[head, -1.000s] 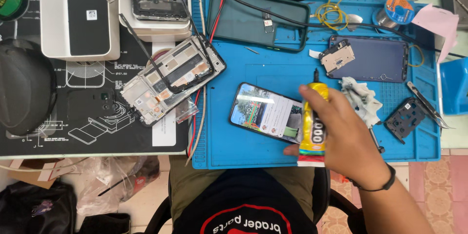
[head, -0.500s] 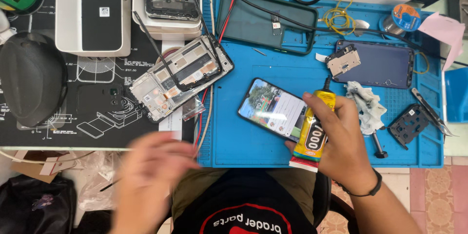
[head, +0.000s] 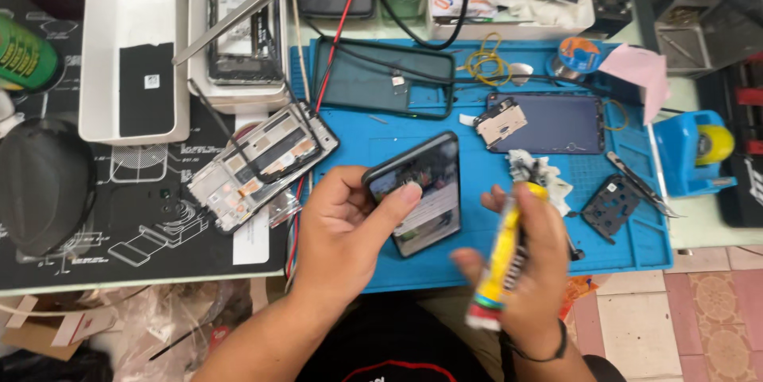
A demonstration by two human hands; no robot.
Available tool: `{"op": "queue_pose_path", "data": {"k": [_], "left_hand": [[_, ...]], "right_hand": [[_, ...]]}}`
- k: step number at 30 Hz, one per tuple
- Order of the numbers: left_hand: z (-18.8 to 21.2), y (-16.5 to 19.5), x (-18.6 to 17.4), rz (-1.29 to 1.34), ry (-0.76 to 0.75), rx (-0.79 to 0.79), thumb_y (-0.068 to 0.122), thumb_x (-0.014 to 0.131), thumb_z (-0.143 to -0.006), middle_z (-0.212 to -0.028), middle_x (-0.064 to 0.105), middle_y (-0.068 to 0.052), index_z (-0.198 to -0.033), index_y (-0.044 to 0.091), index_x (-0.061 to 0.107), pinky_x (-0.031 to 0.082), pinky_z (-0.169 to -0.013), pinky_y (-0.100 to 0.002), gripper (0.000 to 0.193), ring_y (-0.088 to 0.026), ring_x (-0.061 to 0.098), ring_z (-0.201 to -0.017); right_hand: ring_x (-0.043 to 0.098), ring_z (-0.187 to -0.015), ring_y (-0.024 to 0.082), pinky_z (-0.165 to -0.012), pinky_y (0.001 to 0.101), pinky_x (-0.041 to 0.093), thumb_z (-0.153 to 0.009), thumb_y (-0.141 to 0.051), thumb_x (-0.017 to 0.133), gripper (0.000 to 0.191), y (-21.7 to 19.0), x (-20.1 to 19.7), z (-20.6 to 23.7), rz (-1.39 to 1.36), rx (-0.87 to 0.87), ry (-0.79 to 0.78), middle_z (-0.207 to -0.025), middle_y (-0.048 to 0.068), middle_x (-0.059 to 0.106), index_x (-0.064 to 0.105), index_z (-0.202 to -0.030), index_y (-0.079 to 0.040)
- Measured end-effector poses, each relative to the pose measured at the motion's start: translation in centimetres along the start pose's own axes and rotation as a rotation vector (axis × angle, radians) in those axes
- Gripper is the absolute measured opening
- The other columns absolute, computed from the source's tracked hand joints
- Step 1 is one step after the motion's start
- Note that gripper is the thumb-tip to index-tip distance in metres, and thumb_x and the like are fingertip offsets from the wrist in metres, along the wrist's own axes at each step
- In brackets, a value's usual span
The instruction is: The person wipes a disassembled smartphone frame and screen with a tissue, then applies adhesive from a tube around the phone's edge. They press the screen onto the frame, squeeze the edges together, and finally power on the phone to check the display.
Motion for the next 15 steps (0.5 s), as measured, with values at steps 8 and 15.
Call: {"op": "queue_pose_path", "data": {"k": [8, 15], "left_hand": [[-0.3, 2.7, 2.3, -0.469, -0.258, 0.153, 0.002, 0.081, -0.088, -0.105, 0.077, -0.007, -0.110, 0.002, 0.068, 0.057, -0.087, -0.027, 0.025, -0.012, 0.070, -0.095], [-1.1, 4.0, 4.1, -0.526, -0.368, 0.338, 0.005, 0.085, -0.085, -0.101, 0.076, -0.006, -0.105, 0.006, 0.068, 0.061, -0.081, -0.027, 0.026, -0.014, 0.076, -0.093]], "right_hand": [[0.072, -0.095, 0.037, -0.096, 0.0570, 0.058, -0.108, -0.026, 0.065, 0.058, 2.8, -7.0, 0.9, -1.020, 0.190, 0.210, -0.111, 0.026, 0.069, 0.048, -0.150, 0.010], [0.069, -0.107, 0.043, -0.108, 0.0663, 0.051, -0.100, -0.011, 0.067, 0.037, 3.0, -6.2, 0.1, -0.786, 0.111, 0.147, -0.120, 0.033, 0.064, 0.054, -0.128, 0.008]]}}
Point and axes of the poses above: each hand's wrist, its own z-axis away from the middle knuckle, its own x-axis out of the palm, y = z × x, the point moved 6 cm from there along -z, towards the middle knuckle
